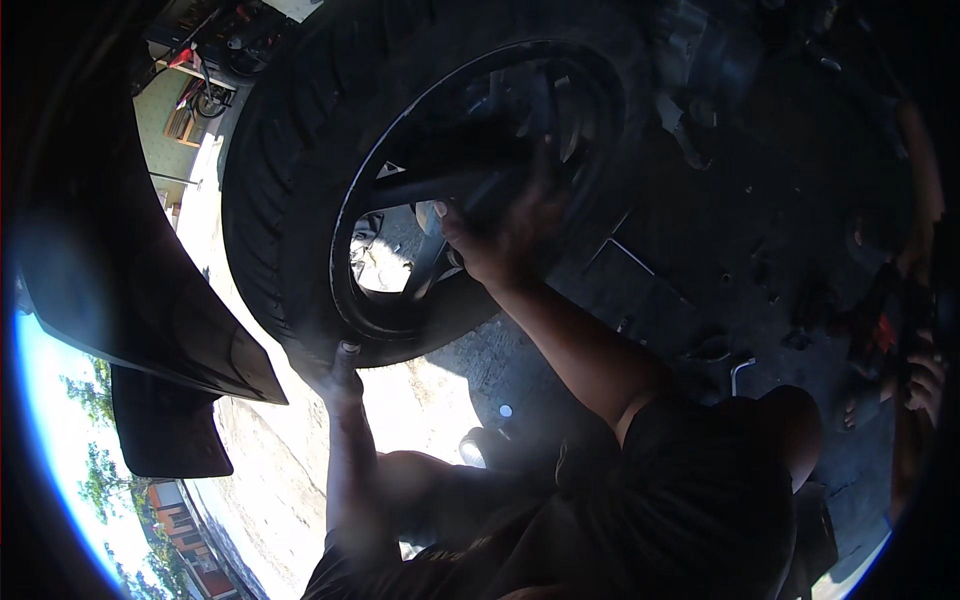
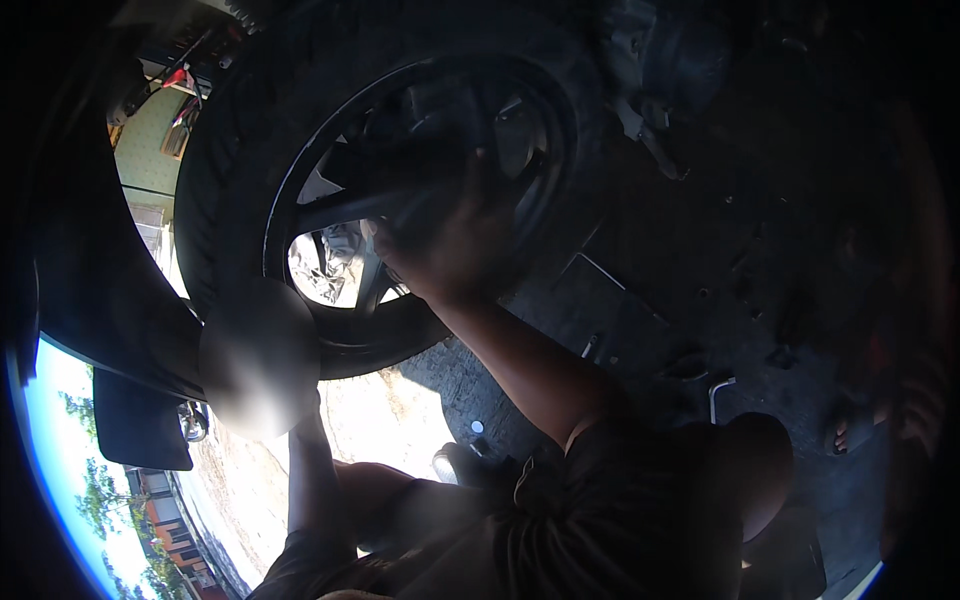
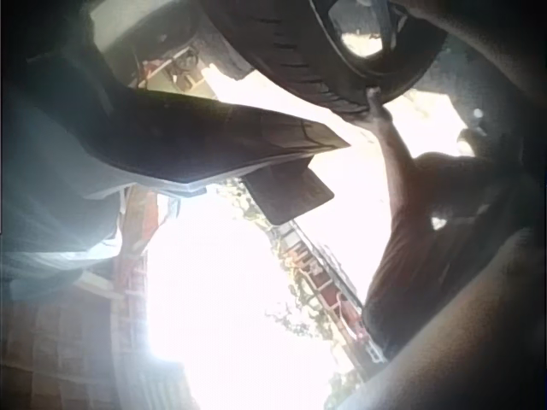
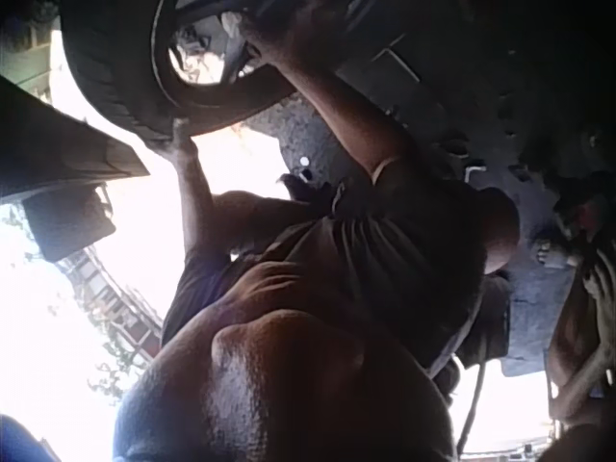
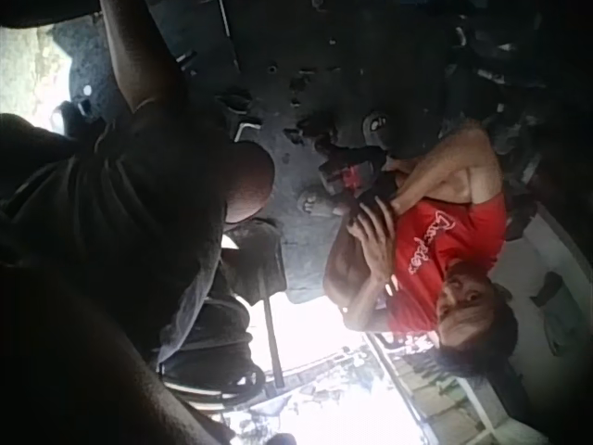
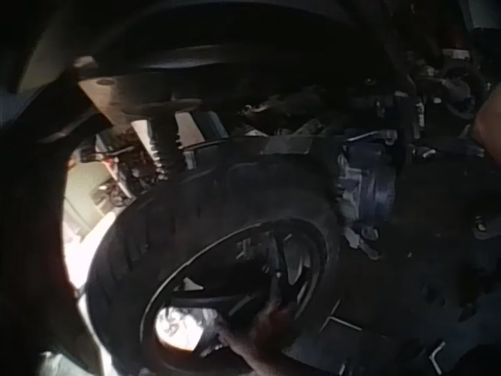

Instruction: The person installs brake shoes onto a wheel hub assembly, taps the assembly with a mallet, and then slides the motorcycle wheel onto the rear axle.

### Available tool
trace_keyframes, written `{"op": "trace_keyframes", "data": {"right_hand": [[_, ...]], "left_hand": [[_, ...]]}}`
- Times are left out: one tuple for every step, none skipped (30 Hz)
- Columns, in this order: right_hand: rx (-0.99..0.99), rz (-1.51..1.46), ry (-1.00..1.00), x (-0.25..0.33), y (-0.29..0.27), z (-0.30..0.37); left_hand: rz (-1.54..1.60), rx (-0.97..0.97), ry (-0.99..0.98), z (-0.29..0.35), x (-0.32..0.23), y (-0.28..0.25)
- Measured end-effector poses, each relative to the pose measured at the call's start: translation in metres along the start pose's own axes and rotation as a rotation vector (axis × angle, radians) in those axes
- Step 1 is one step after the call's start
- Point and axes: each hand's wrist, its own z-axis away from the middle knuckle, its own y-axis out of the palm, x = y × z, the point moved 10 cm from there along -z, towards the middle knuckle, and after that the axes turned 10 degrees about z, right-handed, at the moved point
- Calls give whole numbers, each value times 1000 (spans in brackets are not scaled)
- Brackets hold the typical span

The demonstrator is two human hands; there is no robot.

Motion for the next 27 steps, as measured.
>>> {"op": "trace_keyframes", "data": {"right_hand": [[38,4,41,-5,0,-1],[51,8,59,-6,-3,0],[133,-25,59,-6,2,-3],[219,-60,76,-10,9,0],[238,-46,117,-29,15,1],[212,-54,-84,-35,18,-7],[184,-67,-290,-42,18,-11],[-24,-66,-302,-61,-1,-21],[-234,-75,-316,-74,-19,-29],[-361,-110,-165,-90,-29,-43],[-494,-132,-9,-110,-39,-55],[-427,1,248,-157,-16,-69],[-353,140,502,-205,-3,-70],[-359,139,508,-211,-20,-75],[-304,56,447,-220,-13,-76],[-228,-92,318,-240,-2,-85],[-65,-408,116,-255,26,-95],[154,-767,-124,-261,57,-100],[370,-1029,-311,-263,80,-98],[491,-1149,-400,-262,93,-91],[570,-1224,-452,-257,102,-83],[539,-1190,-448,-246,100,-74],[539,-1195,-448,-243,96,-71],[443,-1180,-460,-244,84,-72],[393,-1180,-464,-232,75,-67],[342,-1175,-465,-221,64,-62],[323,-1152,50,-229,79,-64]], "left_hand": [[46,-39,3,-4,-2,3],[73,-77,5,-6,-5,0],[61,-66,-9,-7,-1,1],[88,-118,-7,-6,4,-9],[93,-127,-30,-3,9,-11],[110,-130,-56,-1,15,-9],[189,-171,-99,-1,18,-5],[265,-223,-134,1,21,-7],[248,-208,-148,1,24,-11],[153,-207,-79,1,16,-27],[105,-230,-60,2,7,-35],[64,-239,-49,2,3,-35],[25,-242,-46,2,5,-32],[99,-270,-45,2,-4,-21],[171,-299,-44,5,-10,-12],[196,-245,-4,5,-14,7],[205,-225,-3,3,-8,11],[235,-242,-19,3,4,4],[263,-266,-31,2,10,-4],[251,-225,-28,-1,7,-6],[239,-235,-21,-2,4,-15],[177,-270,-98,-3,12,-25],[126,-301,-173,-5,17,-31],[57,-423,-203,-5,21,-48],[49,-425,-198,-9,21,-62],[-348,-201,70,-21,-7,-60],[-474,-149,108,-25,-12,-62]]}}
